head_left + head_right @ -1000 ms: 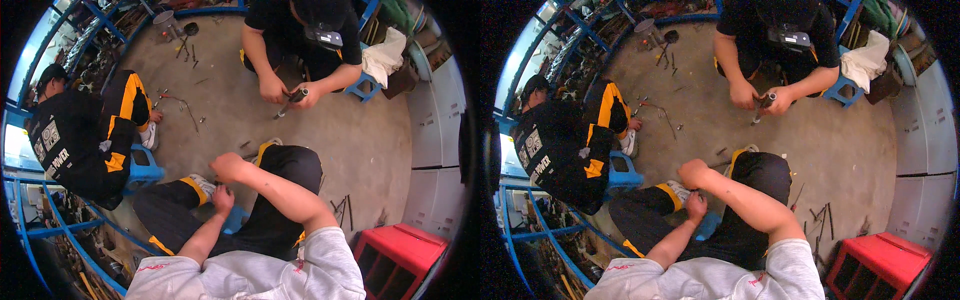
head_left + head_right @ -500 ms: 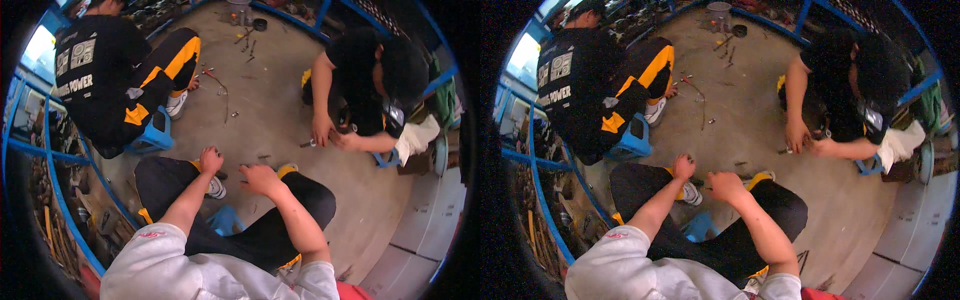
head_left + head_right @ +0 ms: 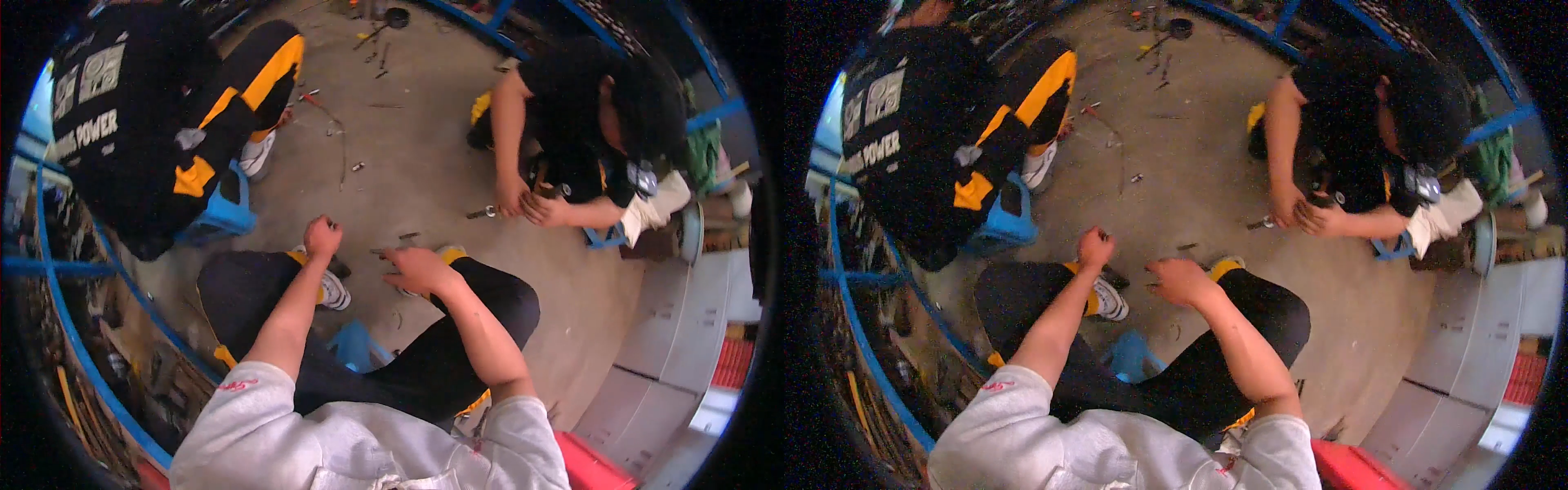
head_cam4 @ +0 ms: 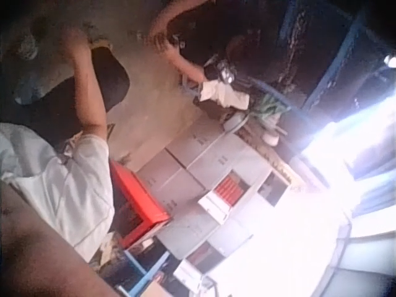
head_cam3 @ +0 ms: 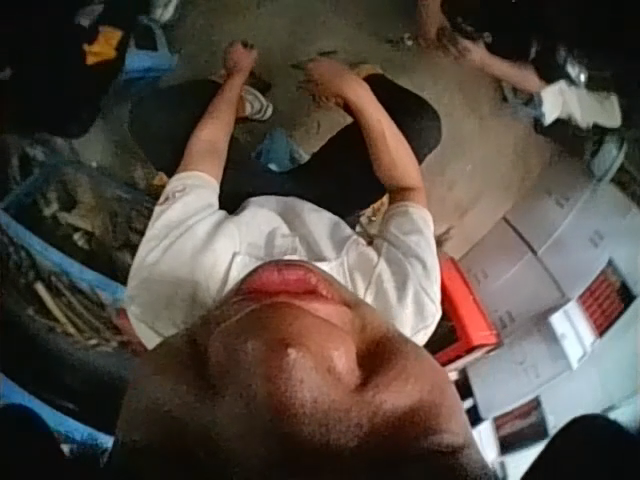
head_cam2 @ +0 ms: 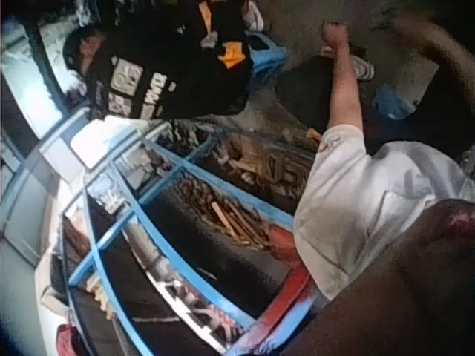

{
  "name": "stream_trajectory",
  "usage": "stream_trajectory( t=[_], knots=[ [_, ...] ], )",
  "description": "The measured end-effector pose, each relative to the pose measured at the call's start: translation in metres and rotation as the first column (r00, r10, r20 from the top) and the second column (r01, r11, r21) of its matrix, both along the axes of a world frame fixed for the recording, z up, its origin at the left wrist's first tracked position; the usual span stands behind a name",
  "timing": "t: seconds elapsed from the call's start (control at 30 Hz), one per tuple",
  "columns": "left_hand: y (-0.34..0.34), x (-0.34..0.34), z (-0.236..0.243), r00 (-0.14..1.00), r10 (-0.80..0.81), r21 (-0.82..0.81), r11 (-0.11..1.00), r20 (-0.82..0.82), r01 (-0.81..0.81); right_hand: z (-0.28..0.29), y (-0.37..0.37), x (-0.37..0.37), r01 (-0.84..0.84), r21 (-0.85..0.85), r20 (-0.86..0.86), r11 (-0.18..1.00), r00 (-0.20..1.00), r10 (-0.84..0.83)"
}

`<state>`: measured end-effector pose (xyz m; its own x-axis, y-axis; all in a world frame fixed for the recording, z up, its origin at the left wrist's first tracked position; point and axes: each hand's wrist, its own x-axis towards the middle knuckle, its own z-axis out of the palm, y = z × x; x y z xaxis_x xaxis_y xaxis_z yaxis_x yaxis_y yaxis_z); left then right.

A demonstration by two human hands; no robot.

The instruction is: Assembling and inspecting automotive suspension components, such as shock absorbers, by installing small metal clips and washers.

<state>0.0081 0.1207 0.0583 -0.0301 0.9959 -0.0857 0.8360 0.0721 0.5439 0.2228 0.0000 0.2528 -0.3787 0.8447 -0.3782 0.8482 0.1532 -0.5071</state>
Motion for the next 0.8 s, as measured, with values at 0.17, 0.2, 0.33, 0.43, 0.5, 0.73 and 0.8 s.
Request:
stream_trajectory(
  t=[0.17, 0.2, 0.33, 0.43, 0.5, 0.73, 0.8],
  knots=[
    [-0.032, 0.01, 0.012, 0.982, -0.187, 0.001, 0.982, -0.017, 0.187, -0.015, -0.001, -0.003, 0.014, 0.024, -0.008, 1.0, 1.0, -0.014],
    [-0.04, 0.011, 0.015, 0.953, -0.293, 0.043, 0.954, -0.083, 0.297, -0.014, -0.002, -0.003, 0.008, 0.038, -0.013, 0.999, 1.0, -0.008],
    [-0.064, 0.012, 0.022, 0.929, -0.361, 0.106, 0.923, -0.086, 0.369, 0.001, -0.004, -0.004, 0.013, 0.052, 0.014, 0.999, 1.0, -0.013],
    [-0.081, 0.011, 0.019, 0.922, -0.366, 0.109, 0.919, -0.126, 0.379, 0.007, -0.008, -0.005, 0.009, 0.042, 0.051, 0.999, 0.999, -0.011],
    [-0.092, 0.016, 0.021, 0.907, -0.379, 0.133, 0.904, -0.182, 0.405, 0.003, -0.012, -0.001, 0.014, 0.041, 0.1, 0.999, 0.995, -0.018],
    [-0.134, 0.027, 0.02, 0.832, -0.532, 0.098, 0.83, -0.157, 0.549, 0.007, -0.018, 0.018, 0.03, 0.079, 0.023, 0.996, 0.999, -0.032],
    [-0.149, 0.032, 0.015, 0.747, -0.634, 0.132, 0.738, -0.197, 0.661, 0.013, -0.018, 0.028, 0.042, 0.044, 0.029, 0.998, 0.999, -0.044]
  ],
)
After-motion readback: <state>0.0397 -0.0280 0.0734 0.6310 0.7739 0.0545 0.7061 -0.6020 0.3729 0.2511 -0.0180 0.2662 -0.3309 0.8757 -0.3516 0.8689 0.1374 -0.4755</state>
